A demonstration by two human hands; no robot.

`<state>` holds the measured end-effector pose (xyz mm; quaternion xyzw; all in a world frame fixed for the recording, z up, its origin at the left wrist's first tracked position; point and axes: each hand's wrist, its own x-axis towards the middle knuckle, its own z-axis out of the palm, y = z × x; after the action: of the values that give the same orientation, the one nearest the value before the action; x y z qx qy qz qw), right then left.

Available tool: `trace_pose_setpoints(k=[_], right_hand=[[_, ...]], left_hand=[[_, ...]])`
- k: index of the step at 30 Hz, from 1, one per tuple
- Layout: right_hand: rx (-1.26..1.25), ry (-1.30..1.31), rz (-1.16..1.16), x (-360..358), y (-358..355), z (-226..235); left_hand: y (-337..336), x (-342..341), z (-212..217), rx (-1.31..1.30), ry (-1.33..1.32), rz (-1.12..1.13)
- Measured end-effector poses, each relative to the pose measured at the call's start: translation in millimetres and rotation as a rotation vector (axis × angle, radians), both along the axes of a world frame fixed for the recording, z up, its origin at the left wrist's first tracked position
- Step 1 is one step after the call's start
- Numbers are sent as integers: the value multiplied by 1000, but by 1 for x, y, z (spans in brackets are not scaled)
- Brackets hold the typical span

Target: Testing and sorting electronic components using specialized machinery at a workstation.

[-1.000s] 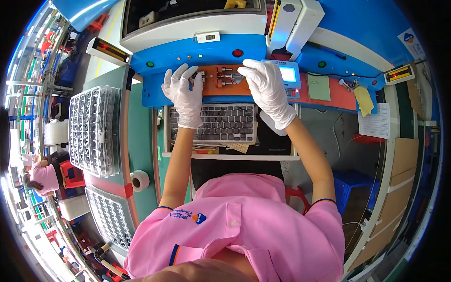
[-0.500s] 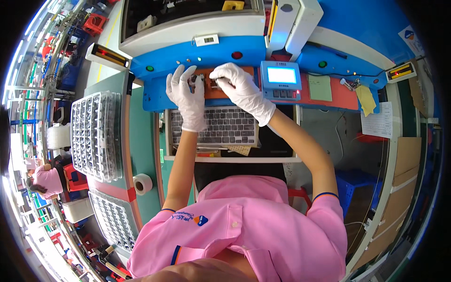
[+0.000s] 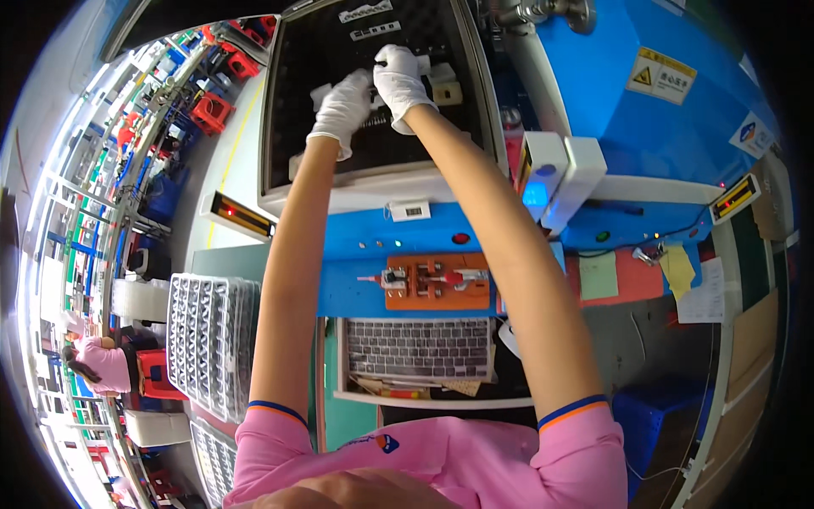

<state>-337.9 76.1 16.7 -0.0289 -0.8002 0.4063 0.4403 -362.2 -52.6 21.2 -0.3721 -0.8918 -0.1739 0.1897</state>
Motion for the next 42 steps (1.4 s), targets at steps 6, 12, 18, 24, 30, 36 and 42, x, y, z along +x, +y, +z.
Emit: trace_pose_setpoints(k=[6,12,18,24,30,36,42], right_hand=[[-56,-55,35,-30,7,-37],[357,-391,128,-26,9,-23],[293,-551,197,-22,-8,-16],[648,-686,141,25,-21,12],[122,-193,131,97,-17,39],[674,-251,385,250,-12,-18],[785,-452,200,282,24,-67]], left_hand=[[-1,-31,-20,-126,22,-36],[-37,25,31,241,67,-16],[-93,143,36,549,-11,-70],[-120,243,-21,373,-179,-49],[-137,254,-68,406,-344,76],[-138,242,-89,502,-325,-5],[-147,243,-84,244,-43,-17]])
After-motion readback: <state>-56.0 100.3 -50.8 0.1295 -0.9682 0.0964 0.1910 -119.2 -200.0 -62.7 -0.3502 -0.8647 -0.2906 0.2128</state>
